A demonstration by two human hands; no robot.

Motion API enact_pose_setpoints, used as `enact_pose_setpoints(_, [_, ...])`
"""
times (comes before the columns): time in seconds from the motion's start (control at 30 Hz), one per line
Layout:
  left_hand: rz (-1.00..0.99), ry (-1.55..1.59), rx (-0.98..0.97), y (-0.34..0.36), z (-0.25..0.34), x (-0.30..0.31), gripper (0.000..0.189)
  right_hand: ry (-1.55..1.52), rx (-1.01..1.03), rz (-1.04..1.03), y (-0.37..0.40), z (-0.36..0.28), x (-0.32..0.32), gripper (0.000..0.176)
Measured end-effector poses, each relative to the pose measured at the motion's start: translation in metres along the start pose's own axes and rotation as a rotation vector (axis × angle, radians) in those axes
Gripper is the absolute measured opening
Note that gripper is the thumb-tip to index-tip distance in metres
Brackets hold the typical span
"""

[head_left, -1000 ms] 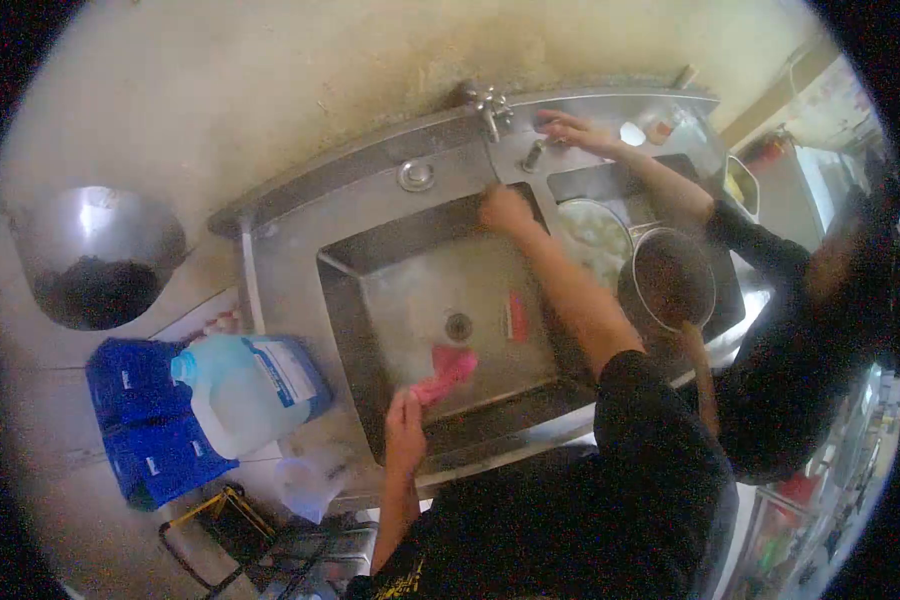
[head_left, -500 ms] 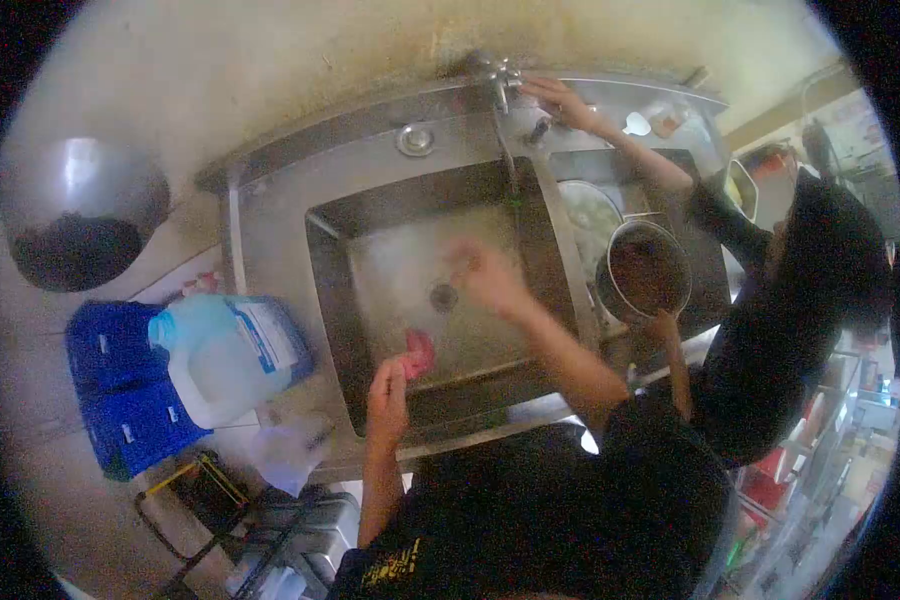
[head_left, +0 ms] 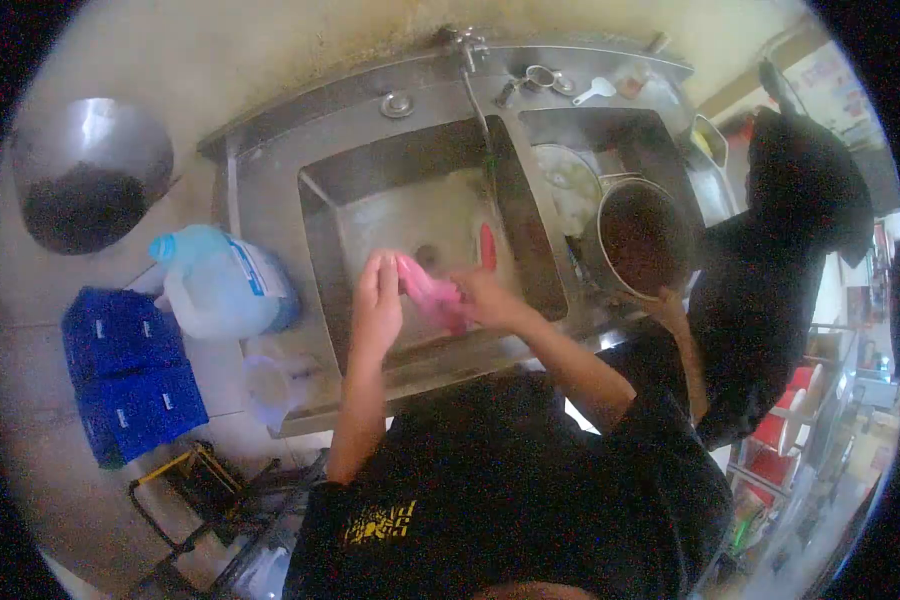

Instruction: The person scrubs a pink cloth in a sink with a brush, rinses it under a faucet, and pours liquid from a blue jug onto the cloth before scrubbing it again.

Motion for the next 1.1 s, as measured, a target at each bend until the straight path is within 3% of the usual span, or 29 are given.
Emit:
enact_pose_setpoints(0.1, [0.172,-0.164,-0.055,-0.015,0.004,0.0,0.038,-0.179,-0.183,-0.139,0.003,-0.008,0.004,0.037])
enact_pose_setpoints(0.2, [0.019,0.875,0.372,-0.034,-0.05,-0.025,0.046,-0.175,-0.159,0.288,0.002,-0.008,-0.001,0.035])
enact_pose_setpoints(0.3, [-0.294,0.797,0.46,-0.044,-0.133,-0.051,0.057,-0.217,-0.168,0.414,-0.006,-0.008,0.009,0.032])
enact_pose_setpoints(0.4, [-0.418,0.433,0.426,-0.055,-0.118,-0.066,0.058,-0.592,-0.205,0.412,-0.028,0.058,-0.016,0.031])
enact_pose_setpoints(0.5, [-0.145,0.361,0.504,-0.1,-0.215,-0.075,0.06,-0.562,-0.478,0.332,-0.029,0.086,-0.005,0.041])
enact_pose_setpoints(0.6, [-0.235,0.168,0.625,-0.139,-0.217,-0.078,0.08,-0.676,-0.403,0.41,-0.073,0.22,-0.077,0.057])
enact_pose_setpoints(0.7, [-0.38,0.499,0.767,-0.181,-0.285,-0.088,0.082,-1.011,-0.623,0.453,-0.124,0.29,-0.086,0.056])
enact_pose_setpoints(0.73, [-0.314,0.536,0.772,-0.196,-0.29,-0.089,0.079,-0.65,-0.669,0.479,-0.146,0.296,-0.069,0.062])
enact_pose_setpoints(0.8, [-0.168,0.613,0.786,-0.212,-0.288,-0.098,0.074,-0.191,-0.59,0.79,-0.19,0.303,-0.031,0.064])
enact_pose_setpoints(0.83, [-0.173,0.63,0.801,-0.221,-0.278,-0.1,0.073,-0.088,-0.465,1.085,-0.206,0.305,-0.018,0.061])
enact_pose_setpoints(0.9, [-0.171,0.678,0.832,-0.242,-0.259,-0.105,0.072,-0.013,-0.547,0.896,-0.237,0.278,0.02,0.051])
enact_pose_setpoints(1.0, [-0.302,0.922,0.943,-0.269,-0.292,-0.112,0.066,0.097,-0.534,0.488,-0.255,0.255,0.05,0.046])
enact_pose_setpoints(1.03, [-0.289,0.973,0.886,-0.276,-0.318,-0.115,0.056,0.128,-0.508,0.345,-0.261,0.252,0.048,0.046])
enact_pose_setpoints(1.1, [-0.247,0.835,0.856,-0.279,-0.337,-0.118,0.051,0.032,-0.462,0.293,-0.265,0.249,0.042,0.04])
Point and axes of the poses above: each hand's wrist, its own y-axis away from the middle knuckle, its own x-axis out of the back of the hand, z = x × y, the point moved 4 cm from there along -y, towards the middle knuckle, and after that the axes turned 5 degrees about y, right-handed, at the moved point
